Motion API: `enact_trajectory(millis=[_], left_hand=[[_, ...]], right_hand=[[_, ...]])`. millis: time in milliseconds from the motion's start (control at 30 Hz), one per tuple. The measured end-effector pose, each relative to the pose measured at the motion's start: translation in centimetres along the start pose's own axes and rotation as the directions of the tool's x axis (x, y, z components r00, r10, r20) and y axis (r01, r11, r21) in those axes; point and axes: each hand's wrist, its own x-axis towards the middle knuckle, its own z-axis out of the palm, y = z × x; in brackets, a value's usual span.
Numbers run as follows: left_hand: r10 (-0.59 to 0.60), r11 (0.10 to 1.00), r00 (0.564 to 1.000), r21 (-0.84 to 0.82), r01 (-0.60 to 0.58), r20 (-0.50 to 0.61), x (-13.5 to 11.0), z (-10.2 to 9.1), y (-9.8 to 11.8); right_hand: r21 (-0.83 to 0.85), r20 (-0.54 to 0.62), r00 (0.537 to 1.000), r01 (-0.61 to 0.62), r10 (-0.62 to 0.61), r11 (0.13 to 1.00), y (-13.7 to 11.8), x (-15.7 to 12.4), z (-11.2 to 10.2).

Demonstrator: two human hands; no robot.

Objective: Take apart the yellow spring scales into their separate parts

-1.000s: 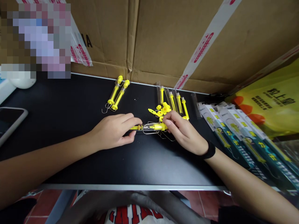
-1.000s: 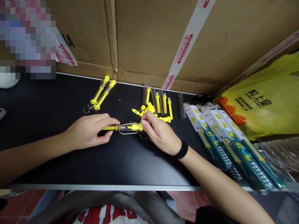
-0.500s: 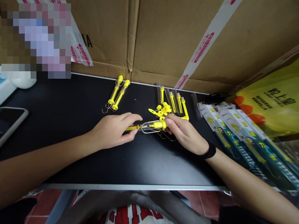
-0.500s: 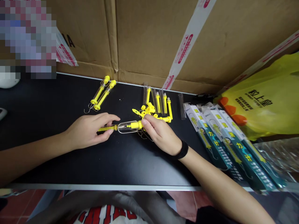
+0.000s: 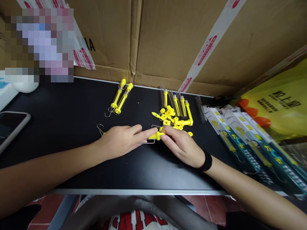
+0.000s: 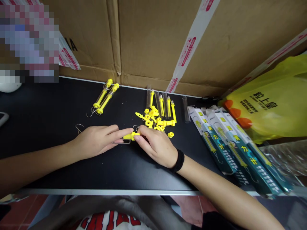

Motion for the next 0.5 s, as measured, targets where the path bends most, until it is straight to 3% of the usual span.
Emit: enact_trajectory(millis=[500], left_hand=[[0.019, 1.0, 0.999, -0.002, -0.019, 0.033, -0.16, 0.04, -0.21]], right_hand=[[0.075, 0.017, 0.998, 0.064, -0.065, 0.995, 0.74, 0.09, 0.17]])
